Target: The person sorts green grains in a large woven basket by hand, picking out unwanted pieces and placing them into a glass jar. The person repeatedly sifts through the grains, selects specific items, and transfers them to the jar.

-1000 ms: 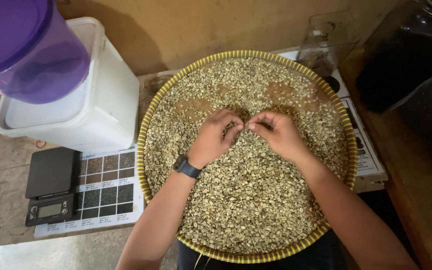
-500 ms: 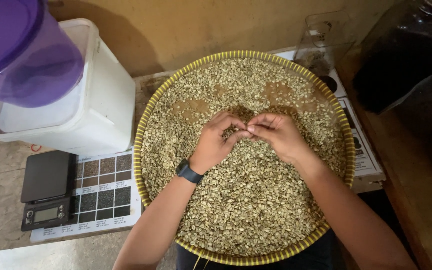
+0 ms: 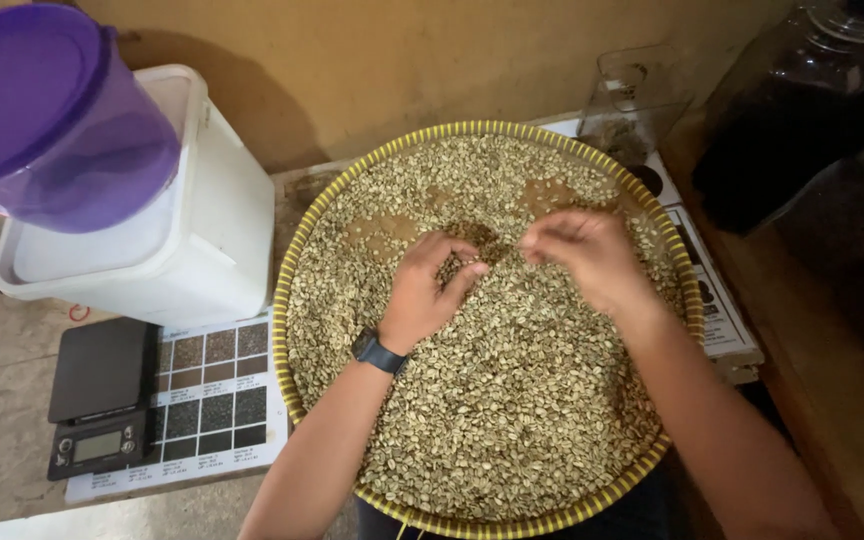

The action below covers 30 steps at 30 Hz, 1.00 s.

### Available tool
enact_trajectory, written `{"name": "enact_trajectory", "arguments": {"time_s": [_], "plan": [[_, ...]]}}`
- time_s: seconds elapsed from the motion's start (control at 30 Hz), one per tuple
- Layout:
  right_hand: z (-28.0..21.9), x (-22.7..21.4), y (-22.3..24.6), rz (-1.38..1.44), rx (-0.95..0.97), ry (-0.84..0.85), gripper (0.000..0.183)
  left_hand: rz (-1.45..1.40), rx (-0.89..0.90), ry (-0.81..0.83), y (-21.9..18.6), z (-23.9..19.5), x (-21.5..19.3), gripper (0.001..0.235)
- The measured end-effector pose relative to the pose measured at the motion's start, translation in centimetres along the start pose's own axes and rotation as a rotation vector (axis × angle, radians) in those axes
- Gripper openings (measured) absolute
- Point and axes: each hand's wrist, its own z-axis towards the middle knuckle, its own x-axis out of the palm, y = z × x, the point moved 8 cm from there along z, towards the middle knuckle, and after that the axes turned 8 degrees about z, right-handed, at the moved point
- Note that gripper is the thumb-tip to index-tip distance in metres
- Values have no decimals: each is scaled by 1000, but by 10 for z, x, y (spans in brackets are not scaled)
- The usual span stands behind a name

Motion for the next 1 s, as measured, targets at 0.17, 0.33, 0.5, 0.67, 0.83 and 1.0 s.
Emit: {"name": "enact_trajectory", "arguments": {"time_s": [0.17,0.33,0.5,0.67,0.83,1.0], "plan": [[56,-48,64,-465,-252,-212,7,20,8,-33,-6,4,-13,18],[144,-121,83,-484,-554,-307,19,177,-47,-7,-4,5,-16,23],[200,-169,67,-719,-613,-264,12,209,-11,-38,-3,5,-20,18],[197,-168,67,-853,-733,-213,8,209,-39,-13,4,4,-21,19],[186,-159,72,-953,-884,-236,13,211,-26,-18,2,6,-25,16],[173,-133,66,-1396,-967,-339,22,270,-87,9,10,7,-31,14]]}}
